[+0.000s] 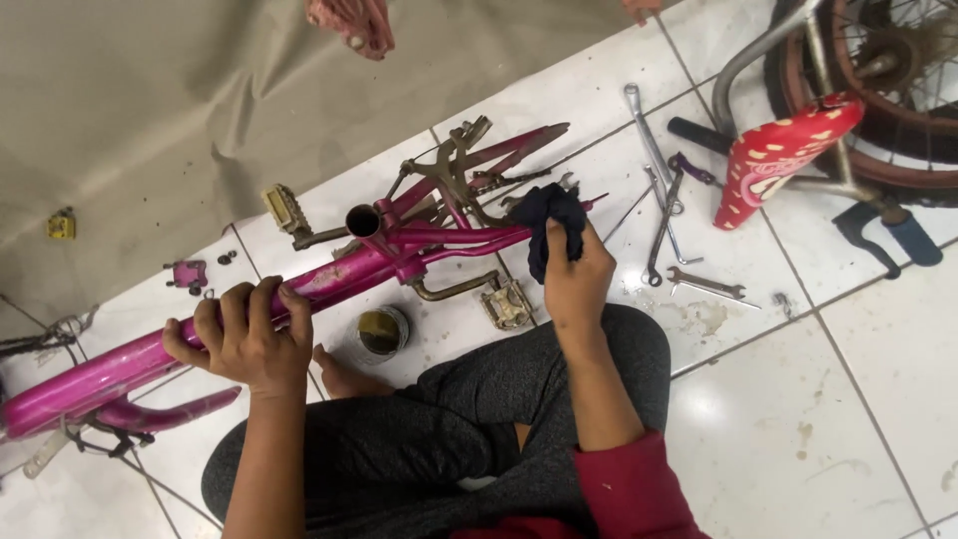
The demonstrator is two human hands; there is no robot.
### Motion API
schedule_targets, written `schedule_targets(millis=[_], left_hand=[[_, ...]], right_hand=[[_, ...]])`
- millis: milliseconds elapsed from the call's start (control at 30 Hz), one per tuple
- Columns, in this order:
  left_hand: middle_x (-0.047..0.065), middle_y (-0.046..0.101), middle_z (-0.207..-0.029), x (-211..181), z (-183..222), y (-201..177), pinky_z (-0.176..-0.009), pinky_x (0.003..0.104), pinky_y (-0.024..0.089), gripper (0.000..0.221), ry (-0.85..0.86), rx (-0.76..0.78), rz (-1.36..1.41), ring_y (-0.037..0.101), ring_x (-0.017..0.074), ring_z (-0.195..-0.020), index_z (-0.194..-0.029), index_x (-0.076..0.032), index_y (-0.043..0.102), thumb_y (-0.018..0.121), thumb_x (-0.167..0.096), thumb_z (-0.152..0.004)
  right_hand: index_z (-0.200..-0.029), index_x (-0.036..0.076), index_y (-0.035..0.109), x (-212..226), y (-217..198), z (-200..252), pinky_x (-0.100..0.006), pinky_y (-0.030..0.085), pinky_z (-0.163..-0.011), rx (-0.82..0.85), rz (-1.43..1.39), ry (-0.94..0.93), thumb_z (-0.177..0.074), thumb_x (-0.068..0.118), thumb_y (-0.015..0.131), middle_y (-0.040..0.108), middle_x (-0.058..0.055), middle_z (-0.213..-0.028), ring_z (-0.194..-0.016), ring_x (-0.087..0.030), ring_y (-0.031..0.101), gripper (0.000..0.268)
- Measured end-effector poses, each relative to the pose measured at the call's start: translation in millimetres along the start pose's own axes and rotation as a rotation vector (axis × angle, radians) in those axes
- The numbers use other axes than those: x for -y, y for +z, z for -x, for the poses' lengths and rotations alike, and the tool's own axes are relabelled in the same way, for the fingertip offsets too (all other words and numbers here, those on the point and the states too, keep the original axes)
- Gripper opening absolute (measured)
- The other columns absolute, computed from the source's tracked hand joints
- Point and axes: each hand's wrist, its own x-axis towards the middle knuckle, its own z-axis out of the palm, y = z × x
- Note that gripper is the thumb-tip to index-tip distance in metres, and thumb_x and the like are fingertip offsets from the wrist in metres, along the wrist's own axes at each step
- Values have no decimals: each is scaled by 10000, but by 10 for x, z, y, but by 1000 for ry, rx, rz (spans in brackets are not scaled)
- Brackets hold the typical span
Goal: Cleaning a pink bicycle frame with a cloth and liquid cleaner while sitting on the floor.
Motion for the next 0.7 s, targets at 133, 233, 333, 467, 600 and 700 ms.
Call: schedule_targets(millis=[133, 233, 333, 467, 600, 700], left_hand=[[-14, 736, -916, -15, -56, -20, -1187, 509, 272, 106, 3, -1, 4, 577, 222, -986, -947, -173, 841, 744, -216, -932], [4, 737, -956, 5, -7, -5, -1188, 533, 266, 103, 3, 30, 29, 593, 246, -1015, -974, -158, 840, 759, -219, -958], [2, 750, -958, 37, 33, 43, -1211, 526, 239, 155, 21, -6, 19, 593, 234, -1023, -959, -163, 848, 722, -247, -991], [7, 755, -982, 76, 76, 83, -1219, 536, 235, 150, 26, 10, 3, 595, 243, -1088, -998, -165, 853, 735, -256, -1018], [18, 764, -1007, 72, 67, 61, -1207, 538, 248, 131, 31, 11, 11, 587, 255, -1103, -1003, -167, 853, 747, -244, -1001], [10, 767, -1036, 112, 138, 130, -1216, 540, 250, 132, 37, -8, -22, 591, 250, -1117, -1004, -175, 849, 747, -258, -1002]], right_hand=[[-1185, -66, 592, -249, 204, 208, -281, 586, -539, -27, -233, -148, -1037, 137, 536, 685, -122, -852, -632, -185, 664, 258], [-1434, 58, 504, -348, 266, 399, -223, 551, -546, -32, -81, -510, -963, 7, 582, 656, -126, -1037, -712, -135, 606, 479], [-1361, 154, 662, -453, 219, 401, -274, 454, -563, 8, 257, -474, -756, -35, 800, 619, -44, -973, -660, -141, 569, 648], [-1481, 238, 544, -875, 83, 205, -293, 478, -541, -9, 423, -168, -906, 93, 690, 649, -56, -973, -637, -164, 567, 611], [-1385, -2, 581, -817, -43, 138, -324, 532, -828, -123, 70, 37, -982, 106, 602, 709, -143, -1103, -928, -235, 690, 417], [-1483, 72, 485, -623, -6, 148, -294, 608, -672, -131, -3, -43, -1017, 61, 559, 666, -141, -1118, -849, -200, 703, 472]])
